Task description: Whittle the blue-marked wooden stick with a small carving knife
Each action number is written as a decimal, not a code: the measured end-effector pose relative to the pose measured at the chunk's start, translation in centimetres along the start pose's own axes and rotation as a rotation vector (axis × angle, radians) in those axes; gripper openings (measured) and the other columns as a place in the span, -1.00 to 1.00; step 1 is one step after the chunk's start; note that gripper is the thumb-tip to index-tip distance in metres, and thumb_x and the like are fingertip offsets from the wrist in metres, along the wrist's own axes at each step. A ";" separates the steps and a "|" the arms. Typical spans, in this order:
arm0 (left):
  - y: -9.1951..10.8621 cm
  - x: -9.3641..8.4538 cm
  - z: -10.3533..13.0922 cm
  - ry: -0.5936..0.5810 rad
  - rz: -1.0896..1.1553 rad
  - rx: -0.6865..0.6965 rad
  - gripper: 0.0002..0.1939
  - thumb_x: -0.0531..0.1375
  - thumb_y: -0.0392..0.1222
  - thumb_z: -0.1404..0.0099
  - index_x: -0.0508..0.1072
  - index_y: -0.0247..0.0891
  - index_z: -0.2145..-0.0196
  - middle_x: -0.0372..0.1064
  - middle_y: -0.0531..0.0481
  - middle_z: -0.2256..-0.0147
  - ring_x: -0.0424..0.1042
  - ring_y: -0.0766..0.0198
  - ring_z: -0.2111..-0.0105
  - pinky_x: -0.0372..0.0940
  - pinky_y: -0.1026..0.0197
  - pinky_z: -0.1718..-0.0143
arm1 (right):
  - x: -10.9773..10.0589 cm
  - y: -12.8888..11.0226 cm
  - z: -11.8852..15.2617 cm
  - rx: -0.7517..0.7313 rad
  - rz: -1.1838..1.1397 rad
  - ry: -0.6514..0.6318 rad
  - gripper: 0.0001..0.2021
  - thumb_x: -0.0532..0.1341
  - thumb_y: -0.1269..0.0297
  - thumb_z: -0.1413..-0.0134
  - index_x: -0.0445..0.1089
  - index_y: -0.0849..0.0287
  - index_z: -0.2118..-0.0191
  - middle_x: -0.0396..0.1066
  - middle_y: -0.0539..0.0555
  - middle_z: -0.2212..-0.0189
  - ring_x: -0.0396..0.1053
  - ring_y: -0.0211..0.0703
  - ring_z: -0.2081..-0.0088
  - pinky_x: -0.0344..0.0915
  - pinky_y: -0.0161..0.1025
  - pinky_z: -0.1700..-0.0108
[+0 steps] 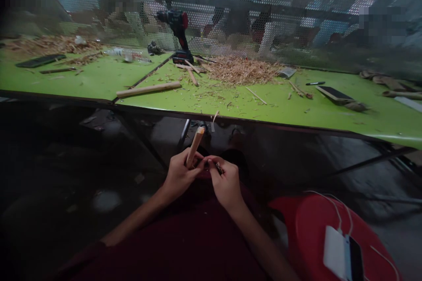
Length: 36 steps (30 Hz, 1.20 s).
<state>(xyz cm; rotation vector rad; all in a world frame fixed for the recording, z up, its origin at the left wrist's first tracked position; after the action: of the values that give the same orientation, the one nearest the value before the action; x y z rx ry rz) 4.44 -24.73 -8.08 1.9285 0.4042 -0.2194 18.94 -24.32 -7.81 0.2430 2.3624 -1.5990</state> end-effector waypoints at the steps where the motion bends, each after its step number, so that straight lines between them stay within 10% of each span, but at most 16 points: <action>1: 0.0 0.0 0.0 -0.001 -0.002 -0.002 -0.87 0.24 -0.18 -0.23 0.42 -0.29 0.39 0.15 0.17 0.58 0.11 0.44 0.59 0.08 0.35 0.53 | 0.0 0.0 0.0 -0.006 0.010 -0.008 -0.79 0.16 0.26 -0.23 0.55 0.13 0.19 0.56 0.10 0.26 0.50 -0.11 0.25 0.37 -0.22 0.17; 25: -1.4 0.9 -0.3 -0.072 -0.084 -0.048 -0.89 0.20 -0.19 -0.25 0.39 -0.26 0.40 0.27 0.11 0.51 0.21 0.39 0.53 0.11 0.31 0.44 | 0.2 0.6 0.2 -0.112 0.111 -0.076 -0.75 0.09 0.38 -0.17 0.54 0.13 0.20 0.56 0.09 0.30 0.52 -0.10 0.27 0.43 -0.20 0.21; 31: -0.9 0.3 -0.7 -0.088 0.121 -0.179 -0.73 0.30 -0.02 -0.16 0.39 -0.25 0.32 0.08 0.20 0.57 0.06 0.41 0.57 0.01 0.33 0.53 | -1.2 0.8 -0.8 -0.054 0.199 0.089 -0.81 0.15 0.24 -0.18 0.54 0.02 0.27 0.55 0.06 0.37 0.49 -0.01 0.36 0.42 -0.11 0.30; 36: -0.8 0.5 -0.6 -0.134 0.378 -0.296 -0.65 0.37 -0.04 -0.08 0.39 -0.28 0.28 0.06 0.22 0.58 0.07 0.45 0.58 0.02 0.36 0.56 | -7.2 -3.6 -2.5 -0.242 0.364 0.611 -0.78 0.17 0.24 -0.21 0.54 0.21 0.24 0.53 0.12 0.35 0.46 -0.12 0.36 0.38 -0.20 0.26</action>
<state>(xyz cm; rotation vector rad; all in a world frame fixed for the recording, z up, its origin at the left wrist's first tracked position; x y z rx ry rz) 4.59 -23.81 -8.73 1.6495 -0.0216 -0.0372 24.42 -23.24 -1.50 1.1734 2.6871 -1.1620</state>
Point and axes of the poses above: each hand's wrist, its own z-axis away from the middle knuckle, its own x-axis out of the palm, y = z × x, the point moved 5 cm from there along -z, towards the middle knuckle
